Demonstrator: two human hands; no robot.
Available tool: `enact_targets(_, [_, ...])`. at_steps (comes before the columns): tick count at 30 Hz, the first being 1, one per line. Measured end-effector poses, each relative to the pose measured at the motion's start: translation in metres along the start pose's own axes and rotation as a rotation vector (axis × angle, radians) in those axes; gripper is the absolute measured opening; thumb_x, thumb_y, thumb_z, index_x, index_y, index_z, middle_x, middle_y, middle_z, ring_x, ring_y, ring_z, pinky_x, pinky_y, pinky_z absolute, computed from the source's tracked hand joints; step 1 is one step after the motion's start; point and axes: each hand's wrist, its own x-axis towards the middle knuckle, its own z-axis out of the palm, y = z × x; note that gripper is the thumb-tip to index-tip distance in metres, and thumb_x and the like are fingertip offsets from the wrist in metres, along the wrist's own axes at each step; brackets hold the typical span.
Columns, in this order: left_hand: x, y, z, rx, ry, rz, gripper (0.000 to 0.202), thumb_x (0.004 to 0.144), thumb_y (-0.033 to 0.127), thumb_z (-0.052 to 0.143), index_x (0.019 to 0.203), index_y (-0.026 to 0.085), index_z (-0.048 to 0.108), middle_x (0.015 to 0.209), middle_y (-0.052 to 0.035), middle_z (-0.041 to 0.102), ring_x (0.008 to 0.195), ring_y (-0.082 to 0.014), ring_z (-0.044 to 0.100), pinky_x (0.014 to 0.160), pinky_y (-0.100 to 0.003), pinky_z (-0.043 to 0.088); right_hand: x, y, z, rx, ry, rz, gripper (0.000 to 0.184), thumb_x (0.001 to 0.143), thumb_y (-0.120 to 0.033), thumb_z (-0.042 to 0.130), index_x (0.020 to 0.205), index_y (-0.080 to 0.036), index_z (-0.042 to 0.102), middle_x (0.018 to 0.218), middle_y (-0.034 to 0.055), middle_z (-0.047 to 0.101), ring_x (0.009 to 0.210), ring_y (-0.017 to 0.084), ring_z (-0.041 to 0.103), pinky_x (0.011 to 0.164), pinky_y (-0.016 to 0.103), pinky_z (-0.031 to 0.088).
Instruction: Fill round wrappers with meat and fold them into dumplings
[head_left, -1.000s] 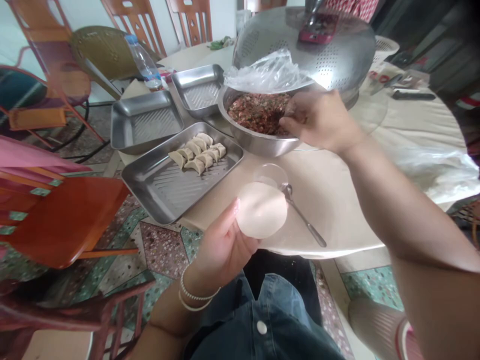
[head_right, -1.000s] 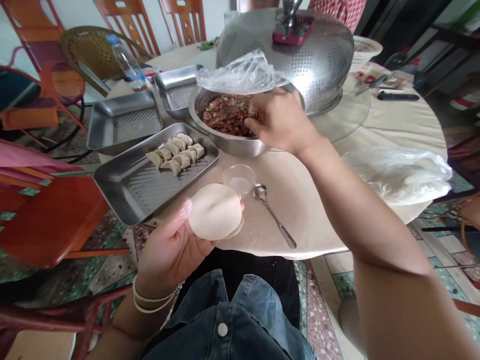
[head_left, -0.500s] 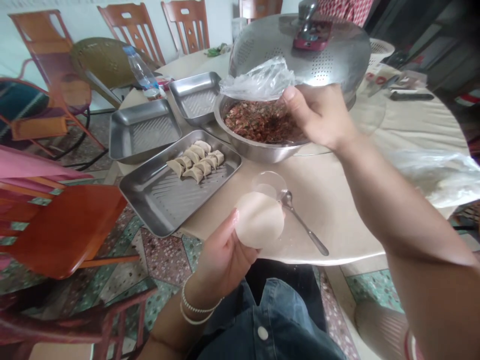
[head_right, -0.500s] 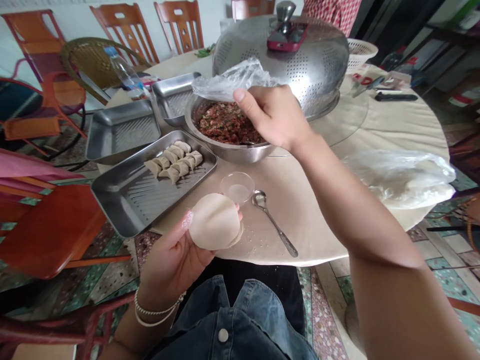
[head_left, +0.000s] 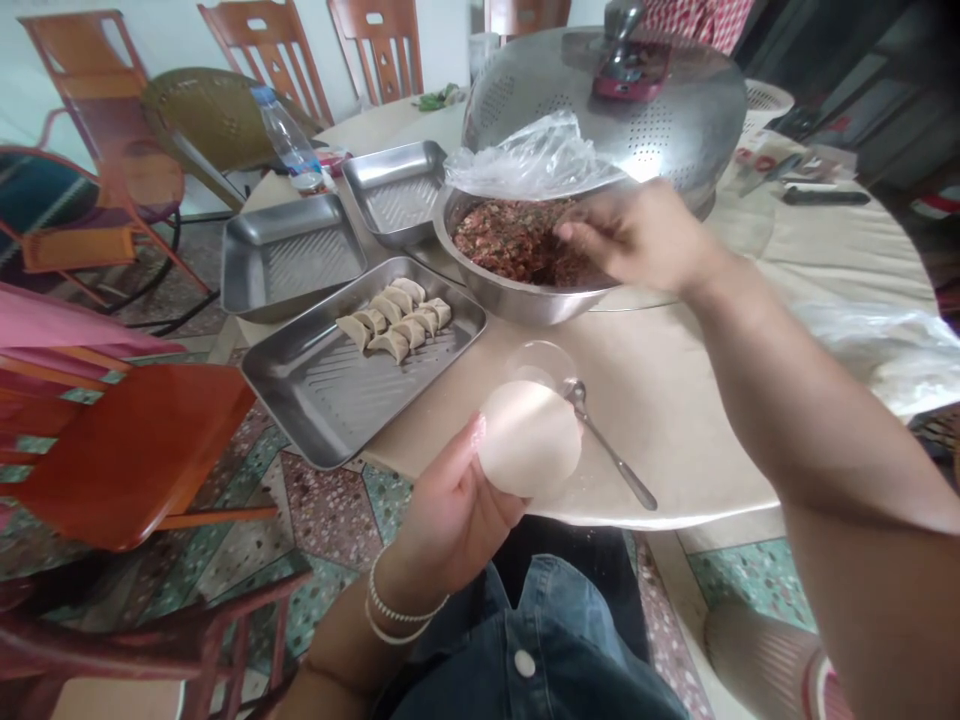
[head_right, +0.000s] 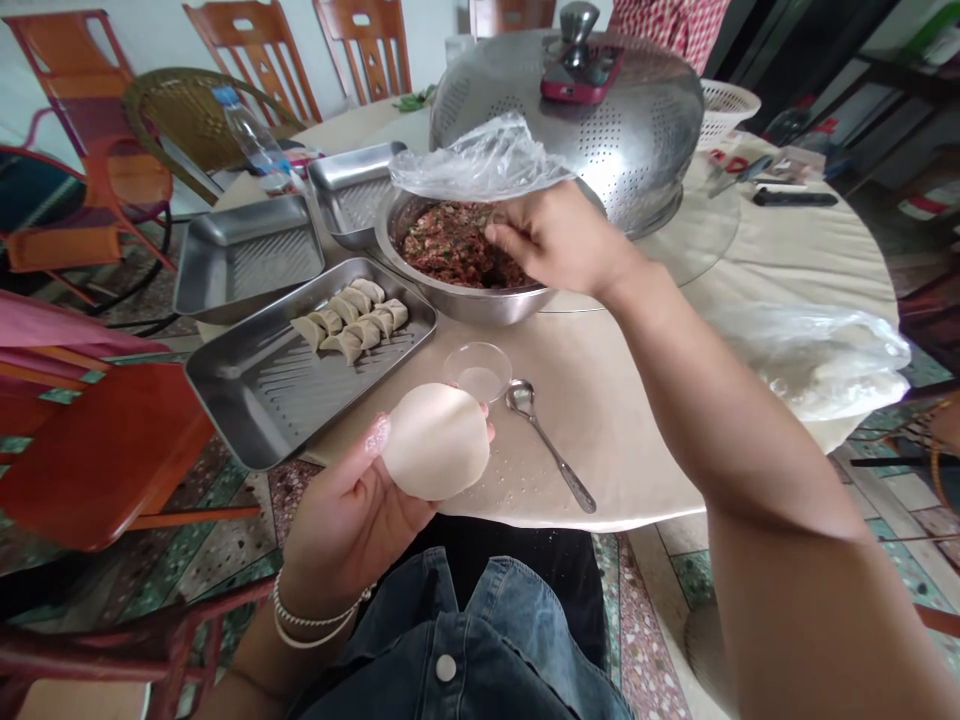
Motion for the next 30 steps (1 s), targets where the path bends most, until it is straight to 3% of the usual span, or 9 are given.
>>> enact_targets(3, [0.0, -0.001, -0.001, -0.018, -0.007, 0.02, 0.05, 0.097, 0.047, 0.025, 0.12, 0.02, 0.06, 0.122, -0.01, 0.069, 0.125, -0.0293, 0.057, 0.103, -0.048, 0.05, 0.003, -0.009, -0.002, -0.194, 0.067, -0.057, 0.031, 0.094, -0.033, 0.049, 0.071, -0.016, 0.059, 0.068, 0.0012, 0.062, 0.064, 0.007, 0.048, 0.069, 0.025, 0.038])
enact_targets(6, [-0.001, -0.002, -0.001, -0.06, -0.037, 0.015, 0.049, 0.098, 0.045, 0.027, 0.124, 0.02, 0.06, 0.125, -0.0083, 0.068, 0.123, -0.0282, 0.059, 0.105, -0.047, 0.048, 0.006, -0.008, 0.005, -0.257, 0.117, -0.066, 0.025, 0.094, -0.031, 0.045, 0.082, -0.017, 0.061, 0.072, 0.003, 0.063, 0.066, 0.011, 0.053, 0.069, 0.028, 0.039])
enact_targets(13, [-0.003, 0.0, 0.007, -0.261, 0.065, -0.065, 0.044, 0.098, 0.039, 0.035, 0.122, 0.013, 0.062, 0.121, -0.0098, 0.07, 0.127, -0.0271, 0.056, 0.113, -0.041, 0.038, 0.008, -0.005, 0.027, 0.022, 0.079, -0.005, 0.023, 0.096, -0.032, 0.041, 0.075, -0.028, 0.05, 0.064, -0.0019, 0.062, 0.061, 0.015, 0.057, 0.063, 0.03, 0.046])
enact_targets(19, [-0.003, 0.0, 0.007, -0.313, 0.062, -0.055, 0.043, 0.098, 0.037, 0.038, 0.122, 0.012, 0.063, 0.12, -0.0102, 0.07, 0.13, -0.0272, 0.053, 0.117, -0.042, 0.032, 0.01, -0.016, 0.029, 0.189, 0.045, 0.032, 0.017, 0.094, -0.026, 0.05, 0.077, -0.022, 0.053, 0.06, -0.0049, 0.062, 0.057, 0.009, 0.056, 0.06, 0.021, 0.045])
enact_targets(25, [-0.002, 0.001, 0.007, -0.33, 0.098, -0.044, 0.045, 0.098, 0.039, 0.038, 0.121, 0.011, 0.064, 0.118, -0.0114, 0.071, 0.13, -0.0279, 0.053, 0.117, -0.043, 0.032, 0.014, -0.02, 0.035, 0.408, 0.11, 0.16, 0.02, 0.092, -0.026, 0.047, 0.072, -0.025, 0.051, 0.05, -0.0052, 0.06, 0.044, 0.013, 0.056, 0.044, 0.025, 0.042])
enact_targets(30, [-0.003, 0.003, 0.007, -0.304, 0.182, -0.033, 0.044, 0.098, 0.038, 0.039, 0.119, 0.01, 0.066, 0.118, -0.0121, 0.071, 0.134, -0.028, 0.048, 0.117, -0.043, 0.032, 0.019, -0.017, 0.033, 0.528, 0.101, 0.346, 0.023, 0.09, -0.015, 0.046, 0.07, -0.024, 0.052, 0.046, -0.0078, 0.057, 0.041, 0.011, 0.053, 0.039, 0.024, 0.041])
